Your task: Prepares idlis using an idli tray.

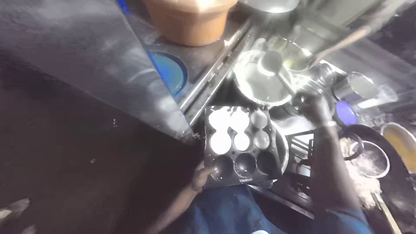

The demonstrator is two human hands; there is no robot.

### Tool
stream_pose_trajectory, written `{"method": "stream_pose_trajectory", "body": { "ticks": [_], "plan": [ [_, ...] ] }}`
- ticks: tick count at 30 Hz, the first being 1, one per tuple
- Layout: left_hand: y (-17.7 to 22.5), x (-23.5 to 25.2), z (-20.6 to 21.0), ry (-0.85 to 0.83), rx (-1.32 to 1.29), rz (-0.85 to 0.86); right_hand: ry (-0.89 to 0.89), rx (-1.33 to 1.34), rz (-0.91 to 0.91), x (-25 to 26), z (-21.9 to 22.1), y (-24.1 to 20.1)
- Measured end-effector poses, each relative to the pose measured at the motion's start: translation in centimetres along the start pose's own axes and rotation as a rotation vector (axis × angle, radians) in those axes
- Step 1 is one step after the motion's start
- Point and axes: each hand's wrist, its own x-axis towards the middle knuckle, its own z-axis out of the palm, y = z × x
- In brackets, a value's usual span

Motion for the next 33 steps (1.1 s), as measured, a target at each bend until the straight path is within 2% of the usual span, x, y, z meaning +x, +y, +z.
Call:
{"method": "stream_pose_trajectory", "body": {
  "ticks": [3, 5, 7, 8, 10, 11, 12, 15, 18, 21, 24, 28, 31, 33],
  "plan": [
    [0.2, 0.0, 0.5, 0.055, 0.015, -0.003, -0.171, -0.327, -0.074, 13.0, 3.5, 0.5],
    [0.5, 0.2, 1.2, 0.078, 0.012, -0.007, -0.343, -0.591, -0.093, 17.6, 7.1, -1.6],
    [0.1, 0.1, 1.2, 0.077, 0.013, -0.004, -0.605, -0.857, -0.064, 18.3, 10.7, -5.9],
    [0.0, 0.1, 1.0, 0.071, 0.011, 0.0, -0.719, -0.901, -0.076, 18.5, 12.4, -6.9],
    [-0.2, -0.4, 0.9, 0.061, -0.003, -0.008, -0.872, -0.817, -0.08, 17.5, 13.5, -7.7],
    [0.0, -0.7, 1.0, 0.061, -0.01, -0.008, -0.877, -0.731, -0.06, 16.5, 12.5, -7.7],
    [0.2, -1.0, 1.0, 0.06, -0.013, -0.013, -0.853, -0.637, -0.054, 15.3, 10.9, -7.2],
    [1.1, -0.6, 0.6, 0.003, -0.022, 0.049, -0.626, -0.36, -0.033, 12.3, 4.8, -3.3],
    [1.5, -0.9, 0.3, 0.008, -0.018, 0.037, -0.429, -0.09, 0.071, 5.2, 0.5, -0.8],
    [1.9, -0.4, 0.1, -0.02, -0.018, 0.046, -0.281, 0.139, 0.16, -2.6, -1.0, -0.2],
    [2.0, -0.3, 0.1, -0.036, -0.023, 0.033, -0.175, 0.235, 0.126, -10.1, 0.3, 0.6],
    [2.2, -0.1, 0.5, -0.044, 0.004, 0.043, -0.095, 0.142, 0.127, -17.7, 4.5, 1.3],
    [2.2, 0.2, 0.6, -0.052, 0.005, 0.046, -0.005, 0.037, 0.17, -20.8, 7.6, 1.1],
    [2.1, -0.2, 0.7, -0.029, 0.036, 0.026, -0.004, 0.064, 0.168, -21.5, 8.2, 0.9]
  ]
}}
